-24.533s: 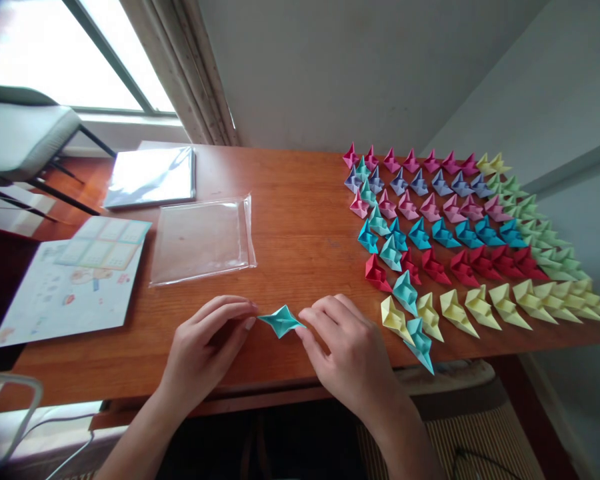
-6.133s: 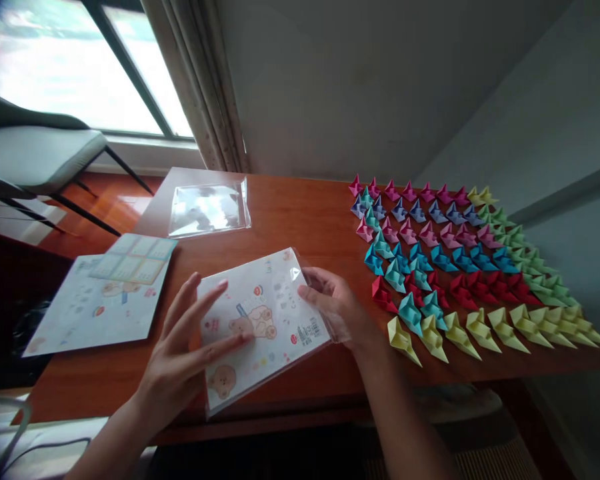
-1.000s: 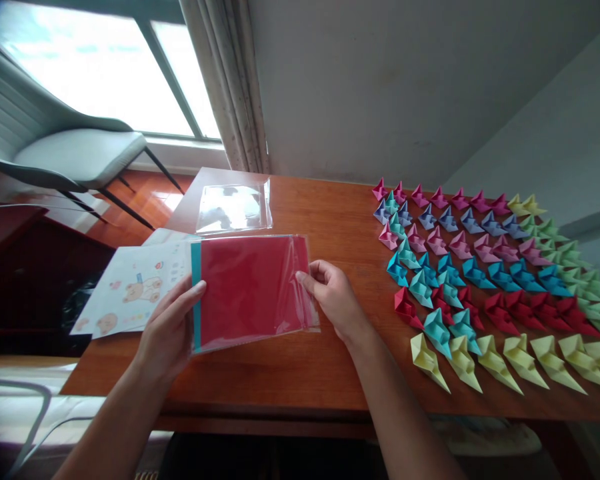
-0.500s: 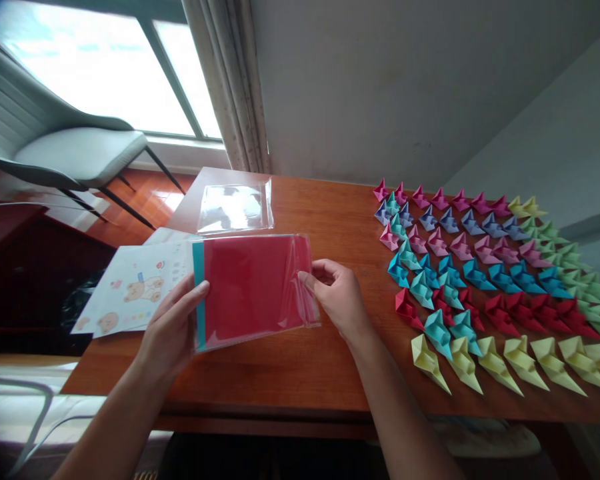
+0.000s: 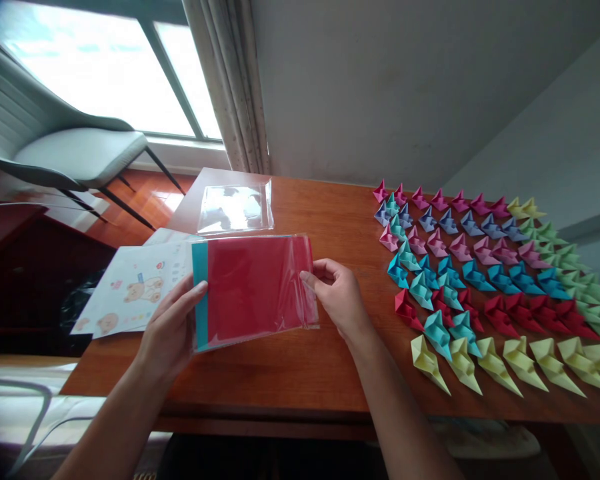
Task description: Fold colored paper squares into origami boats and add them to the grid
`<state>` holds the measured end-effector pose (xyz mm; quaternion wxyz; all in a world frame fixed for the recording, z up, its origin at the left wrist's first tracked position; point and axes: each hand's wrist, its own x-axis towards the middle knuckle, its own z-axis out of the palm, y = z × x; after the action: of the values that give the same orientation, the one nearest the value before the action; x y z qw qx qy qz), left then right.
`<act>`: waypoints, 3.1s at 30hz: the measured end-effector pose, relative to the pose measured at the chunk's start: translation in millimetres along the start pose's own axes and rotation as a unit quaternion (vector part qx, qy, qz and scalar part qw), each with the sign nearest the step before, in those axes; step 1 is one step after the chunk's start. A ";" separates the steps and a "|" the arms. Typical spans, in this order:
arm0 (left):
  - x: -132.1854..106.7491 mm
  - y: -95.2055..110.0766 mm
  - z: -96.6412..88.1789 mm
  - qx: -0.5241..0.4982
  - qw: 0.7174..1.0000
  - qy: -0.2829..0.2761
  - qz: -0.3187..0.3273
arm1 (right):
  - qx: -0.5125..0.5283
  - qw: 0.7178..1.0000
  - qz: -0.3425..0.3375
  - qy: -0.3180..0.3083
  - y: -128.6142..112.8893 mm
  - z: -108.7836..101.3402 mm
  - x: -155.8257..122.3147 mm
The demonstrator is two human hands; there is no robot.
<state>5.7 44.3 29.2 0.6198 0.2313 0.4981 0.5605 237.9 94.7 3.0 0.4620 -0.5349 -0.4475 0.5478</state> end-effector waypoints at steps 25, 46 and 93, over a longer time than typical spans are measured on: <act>84.3 78.6 -13.2 0.161 0.980 -0.105 0.048 | 0.026 0.999 -0.030 0.015 -19.4 34.0 48.8; 242.9 115.5 -41.9 0.678 0.707 0.052 0.195 | -0.180 0.980 -0.041 0.081 2.8 70.5 135.4; -22.4 -35.6 28.6 0.612 0.630 -0.281 0.387 | -0.312 0.940 -0.136 -0.011 15.7 -48.2 -86.8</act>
<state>50.2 21.9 18.5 0.1714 0.8755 0.3929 0.2232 285.7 6.2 1.2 0.3371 -0.5798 -0.6698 0.3187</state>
